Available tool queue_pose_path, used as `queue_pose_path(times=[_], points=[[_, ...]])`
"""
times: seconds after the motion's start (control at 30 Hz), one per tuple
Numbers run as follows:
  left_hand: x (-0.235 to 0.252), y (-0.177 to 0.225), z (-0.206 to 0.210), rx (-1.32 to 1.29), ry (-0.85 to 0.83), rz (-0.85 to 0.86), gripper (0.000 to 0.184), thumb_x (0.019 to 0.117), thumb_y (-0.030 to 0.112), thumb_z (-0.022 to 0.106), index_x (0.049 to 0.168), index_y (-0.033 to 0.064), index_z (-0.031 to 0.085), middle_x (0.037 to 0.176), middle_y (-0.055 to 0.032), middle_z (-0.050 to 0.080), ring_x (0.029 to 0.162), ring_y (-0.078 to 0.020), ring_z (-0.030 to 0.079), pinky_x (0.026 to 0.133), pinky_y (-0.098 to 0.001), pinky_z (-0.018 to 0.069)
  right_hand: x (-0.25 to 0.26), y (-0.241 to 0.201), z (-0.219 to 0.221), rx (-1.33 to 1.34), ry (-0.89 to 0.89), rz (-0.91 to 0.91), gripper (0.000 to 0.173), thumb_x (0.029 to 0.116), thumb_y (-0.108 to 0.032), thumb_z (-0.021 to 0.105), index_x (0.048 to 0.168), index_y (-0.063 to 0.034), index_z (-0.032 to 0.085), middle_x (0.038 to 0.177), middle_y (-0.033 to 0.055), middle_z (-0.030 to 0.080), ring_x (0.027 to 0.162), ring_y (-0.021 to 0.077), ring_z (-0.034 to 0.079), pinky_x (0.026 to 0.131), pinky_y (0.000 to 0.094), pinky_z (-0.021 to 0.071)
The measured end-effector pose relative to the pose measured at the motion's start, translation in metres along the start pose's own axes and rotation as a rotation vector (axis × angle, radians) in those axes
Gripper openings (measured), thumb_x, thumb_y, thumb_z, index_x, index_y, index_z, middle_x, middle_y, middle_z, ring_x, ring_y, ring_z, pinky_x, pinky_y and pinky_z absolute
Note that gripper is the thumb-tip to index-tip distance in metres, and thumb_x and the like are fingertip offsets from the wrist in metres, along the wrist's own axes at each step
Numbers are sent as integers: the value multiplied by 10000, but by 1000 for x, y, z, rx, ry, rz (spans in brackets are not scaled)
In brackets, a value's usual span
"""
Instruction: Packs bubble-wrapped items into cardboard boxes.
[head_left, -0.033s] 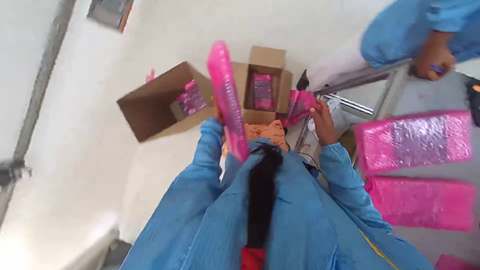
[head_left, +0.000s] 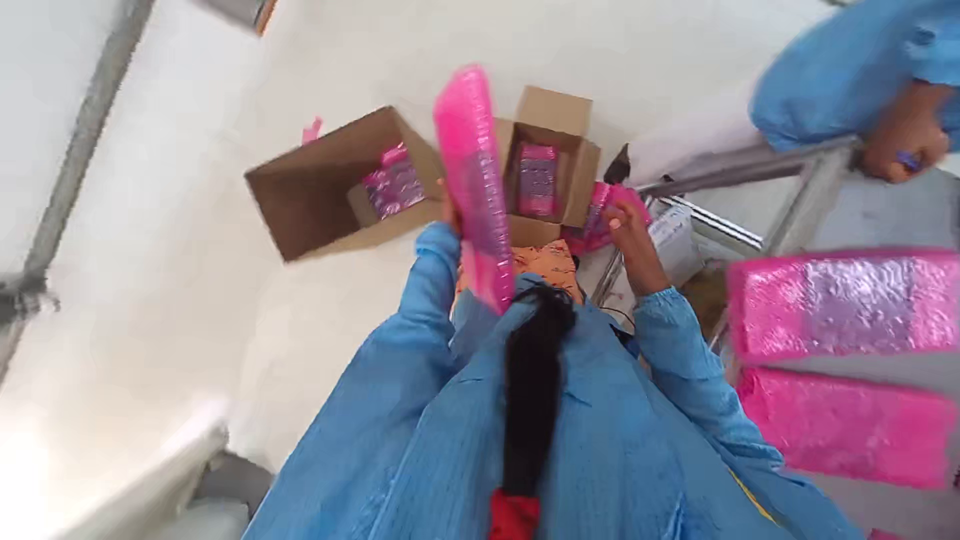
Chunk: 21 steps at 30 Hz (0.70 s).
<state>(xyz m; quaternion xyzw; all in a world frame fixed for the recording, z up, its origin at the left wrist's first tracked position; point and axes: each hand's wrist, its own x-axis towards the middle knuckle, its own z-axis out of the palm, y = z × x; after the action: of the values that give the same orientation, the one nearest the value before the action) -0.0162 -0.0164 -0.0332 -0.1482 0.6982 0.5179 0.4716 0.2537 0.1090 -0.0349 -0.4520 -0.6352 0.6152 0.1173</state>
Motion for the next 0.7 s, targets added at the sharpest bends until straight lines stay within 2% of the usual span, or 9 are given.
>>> queue_pose_path(times=[0.1,0.2,0.27,0.33,0.37,0.43,0.53,0.6,0.7], points=[[98,-44,-64,-34,32,-11,930,999,724,59,1541,41,380,1514,-255,458,1399,-378,455,1106,-620,399,13,-38,121,54,-320,86,807,937,-397,606,1584,-56,266,1481,161,531,1297,222,578,1045,406,511],[135,-44,-138,-54,86,-93,1025,968,774,66,1451,-26,489,1458,-293,502,1373,-407,481,1100,-631,403,25,-43,231,-107,-253,144,996,841,-270,791,1614,-78,193,1528,256,439,1325,312,547,1042,440,512],[151,-40,-200,-46,63,-115,994,985,753,91,1444,-29,498,1468,-297,492,1386,-415,464,1109,-635,385,42,-38,302,-220,-201,182,1049,832,-259,824,1620,-52,162,1494,282,467,1334,326,538,1081,463,480],[168,-45,-267,-43,-21,-52,798,1047,646,249,1512,17,408,1467,-274,497,1354,-395,498,1091,-601,424,61,-40,373,-189,-212,269,891,876,-164,790,1571,-6,256,1452,234,518,1310,252,562,1090,400,488],[170,-45,-301,-45,-55,-38,695,1070,536,380,1551,38,328,1457,-268,504,1327,-382,525,1080,-569,449,71,-44,406,-160,-233,319,804,900,-120,766,1544,1,302,1409,219,553,1257,235,598,1051,388,517],[173,-31,-371,-72,-85,-52,654,1046,316,571,1569,58,275,1390,-261,554,1230,-350,595,1031,-503,498,101,-55,470,-129,-308,436,673,963,-118,697,1524,-21,337,1337,201,590,1145,228,646,962,393,557],[200,-31,-463,-181,-163,-97,619,1034,164,553,1575,96,262,1319,-207,595,1111,-262,643,942,-425,546,142,-45,558,-121,-368,604,448,1033,-231,603,1408,-12,490,1192,162,657,1024,212,668,884,390,563],[237,-26,-497,-255,-135,-124,538,1039,115,525,1533,73,317,1256,-184,614,1038,-217,656,887,-377,560,173,-25,610,-165,-379,674,395,1048,-299,574,1312,-5,571,1160,146,658,1016,205,653,879,392,546],[318,-28,-529,-207,-29,-172,529,1003,72,585,1489,31,378,1278,-219,604,1079,-268,642,915,-420,548,221,30,666,-323,-450,649,465,1079,-324,525,1376,34,544,1362,221,585,1248,289,574,1053,475,461]])
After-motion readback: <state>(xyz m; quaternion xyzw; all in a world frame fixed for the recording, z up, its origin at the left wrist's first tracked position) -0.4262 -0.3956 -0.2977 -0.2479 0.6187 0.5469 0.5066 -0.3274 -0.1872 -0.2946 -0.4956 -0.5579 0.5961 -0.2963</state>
